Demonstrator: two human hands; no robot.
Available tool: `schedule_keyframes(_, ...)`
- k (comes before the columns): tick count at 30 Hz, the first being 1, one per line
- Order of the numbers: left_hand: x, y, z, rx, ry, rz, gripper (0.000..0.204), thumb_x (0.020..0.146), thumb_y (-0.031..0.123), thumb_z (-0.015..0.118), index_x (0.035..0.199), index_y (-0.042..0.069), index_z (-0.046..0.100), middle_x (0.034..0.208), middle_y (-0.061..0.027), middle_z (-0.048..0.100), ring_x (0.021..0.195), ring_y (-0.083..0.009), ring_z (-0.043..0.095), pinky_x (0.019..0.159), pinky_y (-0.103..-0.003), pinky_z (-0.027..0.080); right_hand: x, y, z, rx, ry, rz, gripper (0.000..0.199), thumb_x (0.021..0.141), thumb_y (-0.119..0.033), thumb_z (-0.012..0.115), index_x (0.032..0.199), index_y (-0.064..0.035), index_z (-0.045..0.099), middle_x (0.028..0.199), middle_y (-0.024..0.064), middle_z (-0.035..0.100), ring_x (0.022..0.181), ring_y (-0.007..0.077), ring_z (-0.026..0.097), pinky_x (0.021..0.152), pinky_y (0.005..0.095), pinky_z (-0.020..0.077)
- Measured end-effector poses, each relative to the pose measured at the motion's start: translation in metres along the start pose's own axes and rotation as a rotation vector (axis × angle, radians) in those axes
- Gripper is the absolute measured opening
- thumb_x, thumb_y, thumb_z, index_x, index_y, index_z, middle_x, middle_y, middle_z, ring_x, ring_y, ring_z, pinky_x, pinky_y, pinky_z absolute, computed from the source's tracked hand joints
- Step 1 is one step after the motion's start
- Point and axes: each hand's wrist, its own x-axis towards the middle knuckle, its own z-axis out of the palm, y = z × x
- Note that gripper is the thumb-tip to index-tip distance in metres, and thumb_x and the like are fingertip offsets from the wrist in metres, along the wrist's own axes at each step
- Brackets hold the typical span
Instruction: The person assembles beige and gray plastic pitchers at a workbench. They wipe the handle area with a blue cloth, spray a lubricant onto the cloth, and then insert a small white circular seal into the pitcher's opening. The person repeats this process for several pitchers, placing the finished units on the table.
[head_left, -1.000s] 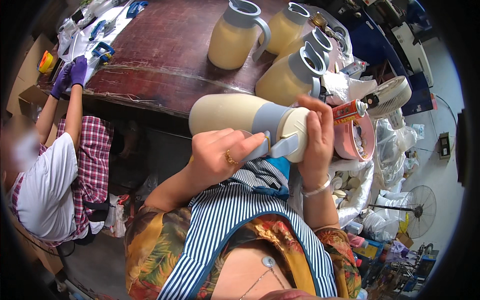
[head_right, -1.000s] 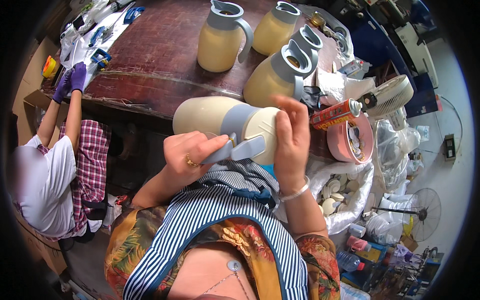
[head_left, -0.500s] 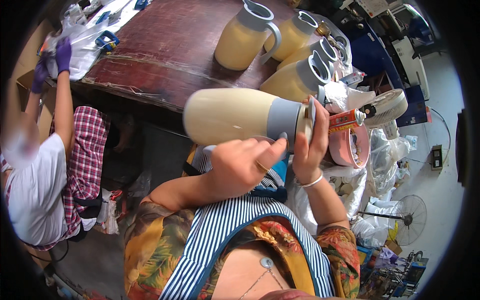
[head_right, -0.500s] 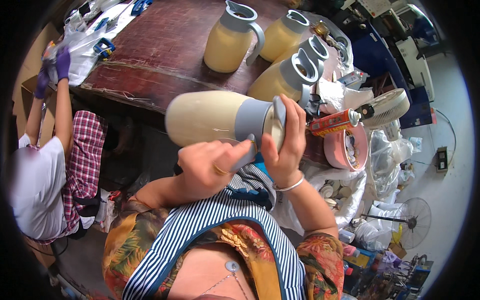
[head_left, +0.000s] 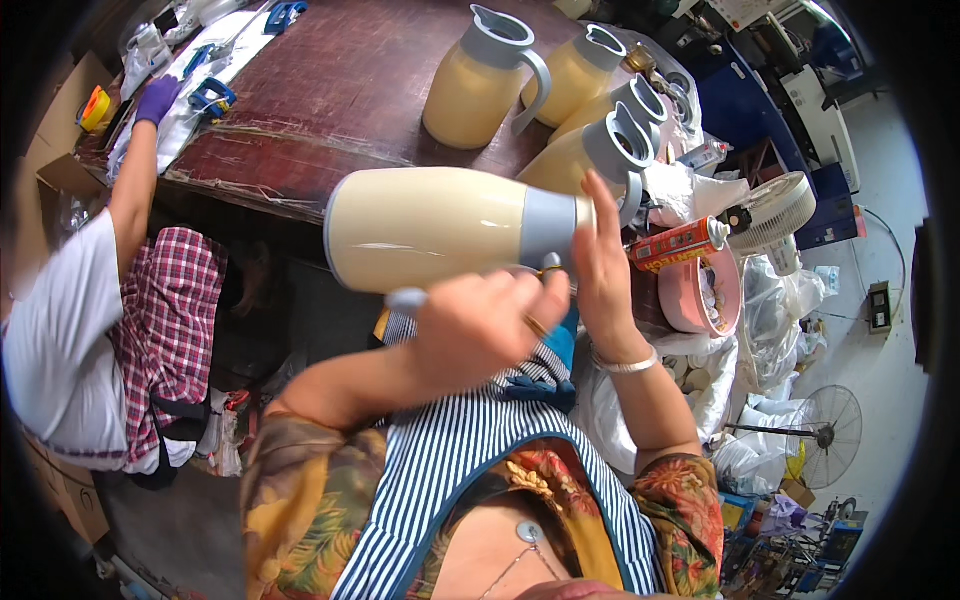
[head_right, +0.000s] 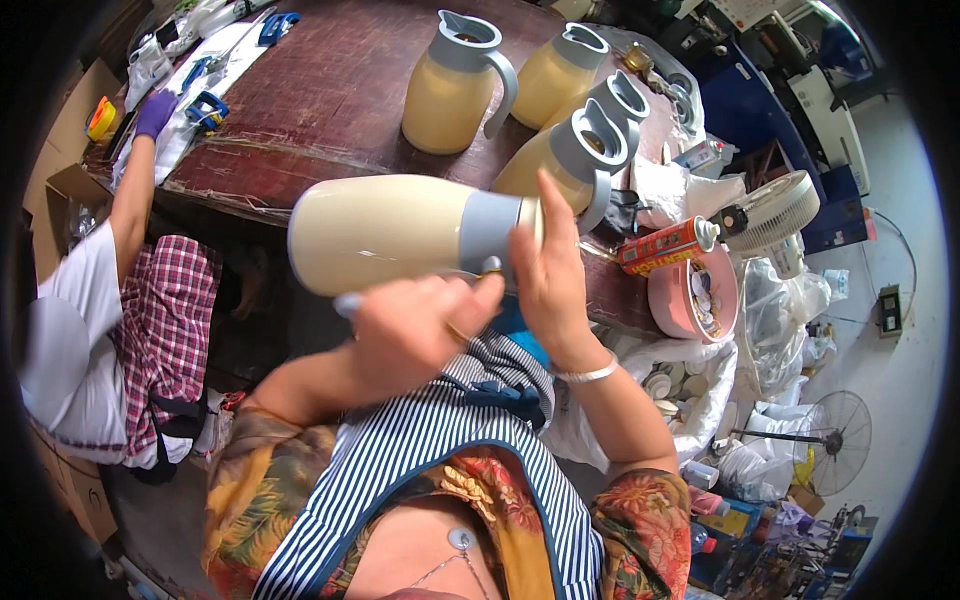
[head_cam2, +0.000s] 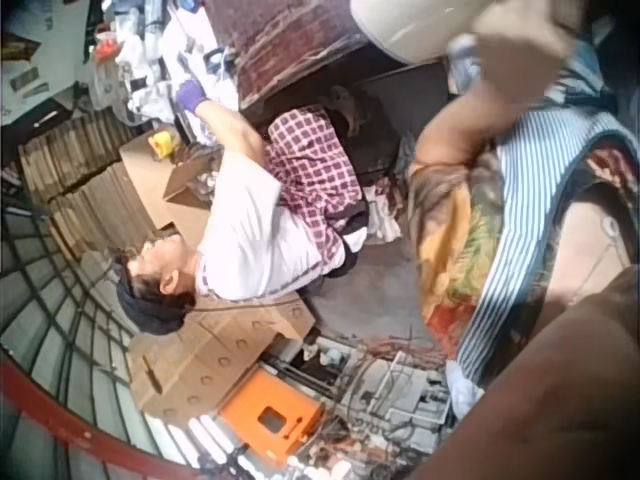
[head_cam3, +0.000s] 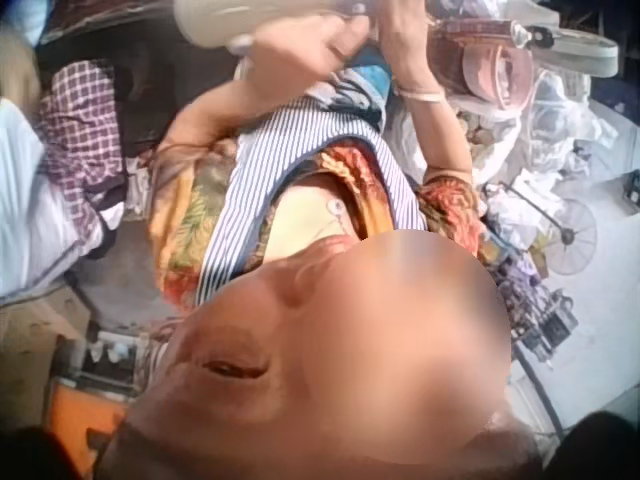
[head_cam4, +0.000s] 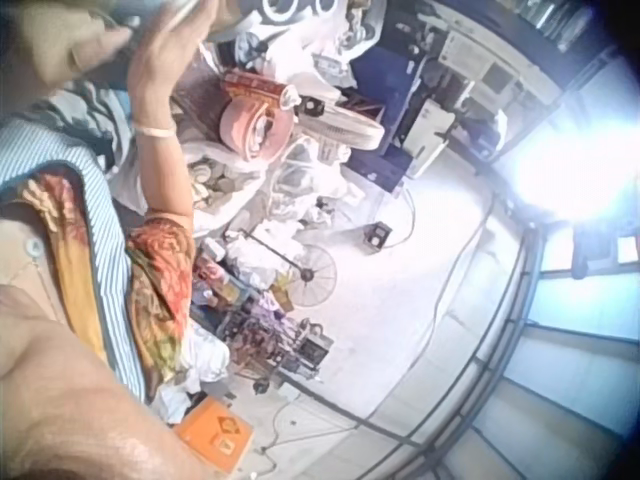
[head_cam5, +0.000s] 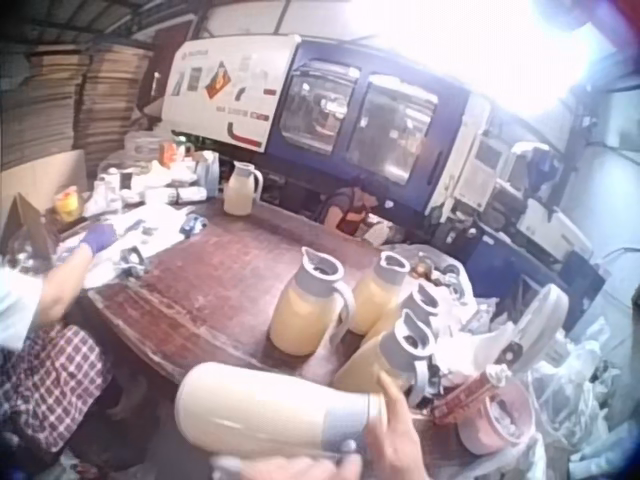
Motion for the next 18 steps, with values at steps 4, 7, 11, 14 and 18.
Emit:
schedule_keyframes(4,0.011,-0.058,-0.066,-0.656,-0.225,-0.324,0.036,0.068,0.017,0.088,0.096,0.002,0.071,0.088,-0.011,0.074,0.083,-0.0186,0.072,0.073,-0.029,0.056,-0.024,-0.025,-0.046,-0.448,-0.319,-0.545,0.073,0.081,-0.051,0.066,0.142,-0.0151,0.047,0.146,0.0175,0.045,0.127,0.0335,0.049,0.104,0.0475,0.037)
schedule_keyframes(7,0.012,-0.058,-0.064,-0.879,-0.426,-0.291,0.034,0.07,0.019,0.086,0.096,0.004,0.069,0.084,-0.0107,0.07,0.077,-0.023,0.071,0.069,-0.029,0.053,-0.011,-0.031,-0.053,-0.504,-0.195,-1.179,0.047,0.083,-0.028,0.067,0.129,-0.0259,0.054,0.136,0.0016,0.057,0.12,0.0244,0.056,0.094,0.0468,0.049)
schedule_keyframes(11,0.009,-0.036,-0.051,-0.695,-0.235,-0.173,0.041,0.066,0.019,0.088,0.1,0.006,0.068,0.083,-0.0117,0.069,0.071,-0.0265,0.069,0.064,-0.032,0.053,-0.013,-0.026,-0.036,-0.24,-0.27,-1.024,0.04,0.083,-0.021,0.069,0.117,-0.0082,0.054,0.126,0.017,0.058,0.112,0.0368,0.058,0.088,0.0532,0.0525)
schedule_keyframes(14,-0.014,0.009,-0.03,-0.258,0.102,-0.128,0.041,0.07,0.017,0.086,0.105,0.004,0.066,0.075,-0.0112,0.065,0.061,-0.027,0.065,0.056,-0.033,0.052,-0.004,-0.017,-0.032,-0.25,-0.165,-0.626,0.072,0.068,-0.03,0.076,0.128,-0.0021,0.049,0.131,0.0188,0.051,0.117,0.0387,0.051,0.097,0.0502,0.0436)
schedule_keyframes(18,-0.016,-0.009,-0.018,0.003,0.218,-0.008,0.033,0.08,0.013,0.08,0.108,0.002,0.066,0.081,-0.0106,0.066,0.064,-0.0241,0.063,0.058,-0.032,0.051,-0.023,-0.008,-0.031,-0.223,0.013,-0.47,0.078,0.073,-0.045,0.074,0.134,-0.0047,0.049,0.135,0.0167,0.048,0.125,0.0386,0.046,0.102,0.0489,0.0405)
